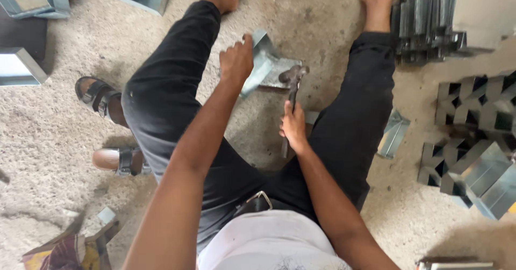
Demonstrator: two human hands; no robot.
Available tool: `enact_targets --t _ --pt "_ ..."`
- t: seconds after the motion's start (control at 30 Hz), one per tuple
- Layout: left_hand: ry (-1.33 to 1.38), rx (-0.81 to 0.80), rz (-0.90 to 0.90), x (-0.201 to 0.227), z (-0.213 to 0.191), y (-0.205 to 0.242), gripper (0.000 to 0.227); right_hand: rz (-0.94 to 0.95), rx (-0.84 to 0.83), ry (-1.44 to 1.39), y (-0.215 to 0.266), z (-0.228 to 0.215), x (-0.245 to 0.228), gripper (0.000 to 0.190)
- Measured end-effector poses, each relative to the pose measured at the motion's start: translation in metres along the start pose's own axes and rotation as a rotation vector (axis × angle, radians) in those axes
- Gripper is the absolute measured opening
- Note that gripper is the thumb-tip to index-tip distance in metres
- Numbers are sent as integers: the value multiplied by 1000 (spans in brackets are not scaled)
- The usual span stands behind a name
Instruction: The person sits on the floor and repeatedly hammers a small metal block placed on a larger metal anvil. They use a hammer in their right hand to strike the block multiple times, occasionally adjusting its position with their left hand.
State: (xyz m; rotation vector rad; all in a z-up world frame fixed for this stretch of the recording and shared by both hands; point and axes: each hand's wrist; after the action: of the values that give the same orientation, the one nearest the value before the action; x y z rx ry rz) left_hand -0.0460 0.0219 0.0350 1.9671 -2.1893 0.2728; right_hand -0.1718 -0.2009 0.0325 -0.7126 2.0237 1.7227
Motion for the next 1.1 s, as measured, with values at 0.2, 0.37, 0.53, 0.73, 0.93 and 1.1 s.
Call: enact_targets --t 0.2,0.37,0.53,0.73,0.93,1.1 --pt "41 -12 -33 -6 12 -1 35 -508 -26 -10 76 -15 -60 43" --pt "84 -6 -40 -10 11 -1 34 -926 -45 -121 66 -21 -63 46" --pt "27 -11 16 -2 0 -2 33 -834 124 390 2 -17 -32 43" --pt "88 145 -14 -4 10 3 38 -308 -16 59 21 -20 -46 38" --pt "446 -29 -131 -49 40 -7 25 -259 63 9 24 -43 -58 40" --pt "452 -68 -101 -25 44 -18 32 -230 56 -110 21 -43 -66 42"
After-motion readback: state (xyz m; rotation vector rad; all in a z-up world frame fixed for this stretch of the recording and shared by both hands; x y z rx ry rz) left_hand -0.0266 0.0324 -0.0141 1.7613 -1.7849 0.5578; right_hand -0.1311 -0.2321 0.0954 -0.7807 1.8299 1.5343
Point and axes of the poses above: each hand's wrist, its own y-axis away from the middle knuckle, its own z-axis out of the palm, x = y × z, and after that the axes turned 12 degrees about z, right-handed
